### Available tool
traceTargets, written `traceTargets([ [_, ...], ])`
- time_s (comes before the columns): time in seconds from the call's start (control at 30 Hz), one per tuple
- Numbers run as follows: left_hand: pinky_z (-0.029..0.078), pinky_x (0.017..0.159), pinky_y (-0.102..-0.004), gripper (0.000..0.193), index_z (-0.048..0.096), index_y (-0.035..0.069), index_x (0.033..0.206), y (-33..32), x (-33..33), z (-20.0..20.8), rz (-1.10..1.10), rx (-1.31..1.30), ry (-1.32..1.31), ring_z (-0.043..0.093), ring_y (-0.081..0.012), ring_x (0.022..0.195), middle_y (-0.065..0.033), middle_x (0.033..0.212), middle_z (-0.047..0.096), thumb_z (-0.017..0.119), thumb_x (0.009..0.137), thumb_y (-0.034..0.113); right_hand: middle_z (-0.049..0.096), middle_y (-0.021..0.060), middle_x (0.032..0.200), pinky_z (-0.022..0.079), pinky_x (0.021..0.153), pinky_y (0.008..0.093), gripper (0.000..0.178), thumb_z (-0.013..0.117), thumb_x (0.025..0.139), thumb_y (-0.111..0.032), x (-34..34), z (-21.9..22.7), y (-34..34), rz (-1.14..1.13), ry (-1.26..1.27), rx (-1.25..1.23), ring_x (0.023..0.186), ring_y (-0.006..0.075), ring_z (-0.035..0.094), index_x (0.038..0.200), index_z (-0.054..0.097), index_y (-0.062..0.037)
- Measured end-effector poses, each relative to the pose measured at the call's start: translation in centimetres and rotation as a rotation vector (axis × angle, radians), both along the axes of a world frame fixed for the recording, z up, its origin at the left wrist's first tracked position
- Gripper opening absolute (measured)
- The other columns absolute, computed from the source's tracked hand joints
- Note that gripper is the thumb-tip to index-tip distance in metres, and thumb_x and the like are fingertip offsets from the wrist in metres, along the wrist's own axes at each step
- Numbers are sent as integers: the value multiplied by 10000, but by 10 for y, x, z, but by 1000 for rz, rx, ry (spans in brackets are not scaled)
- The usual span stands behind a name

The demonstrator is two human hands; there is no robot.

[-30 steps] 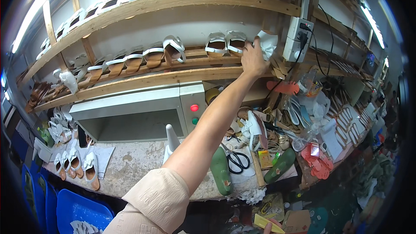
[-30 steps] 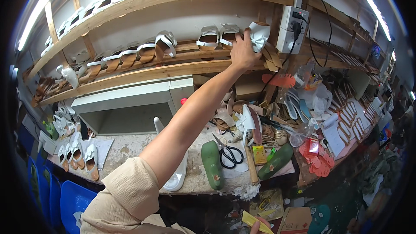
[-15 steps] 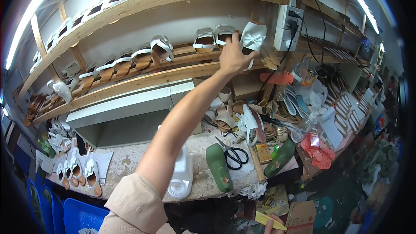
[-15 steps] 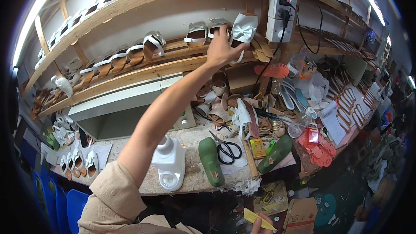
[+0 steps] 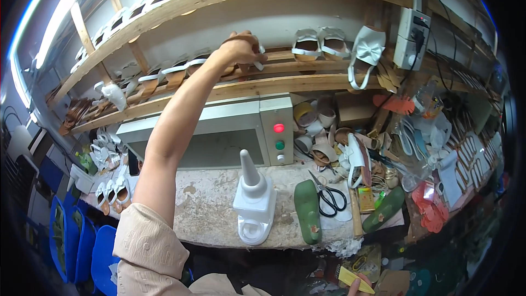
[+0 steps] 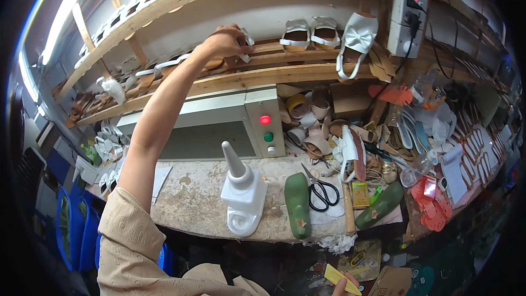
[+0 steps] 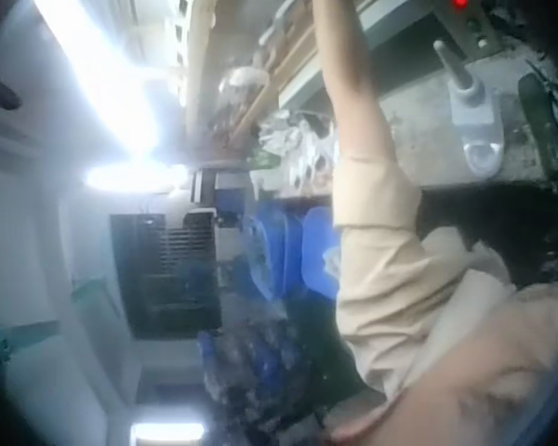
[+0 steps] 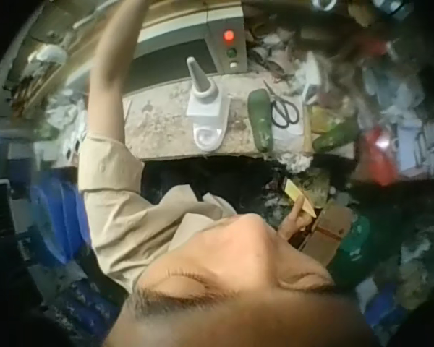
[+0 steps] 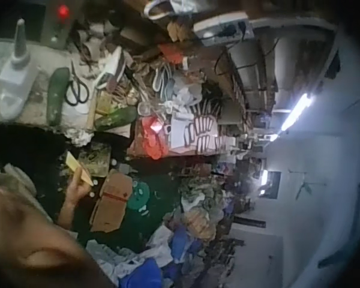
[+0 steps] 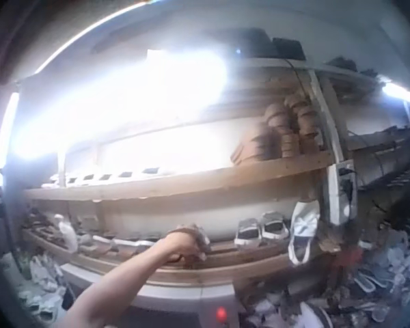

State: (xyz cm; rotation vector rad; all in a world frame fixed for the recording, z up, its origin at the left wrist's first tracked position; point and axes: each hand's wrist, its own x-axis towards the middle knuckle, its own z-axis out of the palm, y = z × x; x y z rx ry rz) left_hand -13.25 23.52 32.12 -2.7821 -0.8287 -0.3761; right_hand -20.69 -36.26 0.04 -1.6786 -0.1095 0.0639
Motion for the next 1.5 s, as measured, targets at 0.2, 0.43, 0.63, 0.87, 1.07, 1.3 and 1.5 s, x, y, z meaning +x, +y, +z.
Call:
traceTargets([
  [0.2,511,919,-419,401,654,68,1107,7,-24,-18,53,38,-484,627,-379,1033,-215,1119,630,659,706,61,686,153,1021,520,771,349,389,505,1022,-291,4,1,22,20,-61,5,865,226,641,1062,641,71],
  [0.43,532,811,-411,248,674,71,1061,-7,-85,-7,-200,300,-703,685,-329,918,-155,995,706,617,822,102,676,188,1040,488,872,410,422,444,1039,-323,6,42,61,185,-309,151,899,283,636,1073,646,46],
  [0.63,552,794,-358,311,685,69,1029,-116,-161,-58,-727,-26,-745,687,-286,922,-113,1017,712,702,741,-47,644,137,1073,453,883,289,364,520,1003,-252,6,86,132,370,-154,304,971,161,593,1176,564,66],
  [0.87,545,758,-325,325,700,33,949,-169,-249,-150,-834,-313,-662,694,-260,853,-109,934,723,708,661,-118,622,25,754,405,594,245,356,540,999,-274,-21,82,188,774,-57,246,664,94,535,958,636,66],
  [1.07,295,1076,-474,572,488,53,1252,-211,-356,-241,-150,-307,-958,333,-361,1337,-228,1363,352,729,734,28,551,102,646,379,520,278,260,536,970,-137,-105,67,203,476,-402,-140,544,165,514,839,620,71],
  [1.3,378,1086,-427,715,300,39,1460,-249,-384,-299,126,-2093,-1407,463,-266,1295,-150,1423,447,434,973,545,672,200,1030,458,525,280,355,621,946,-232,-155,43,214,994,-1193,-160,615,204,573,1084,643,94],
  [1.5,502,949,-452,700,362,14,1421,-230,-394,-311,207,-2115,-1588,598,-316,1117,-205,1335,520,393,962,541,564,194,1049,480,769,379,641,282,1012,-512,-95,66,211,796,-823,-297,935,257,560,1116,660,-5],
])
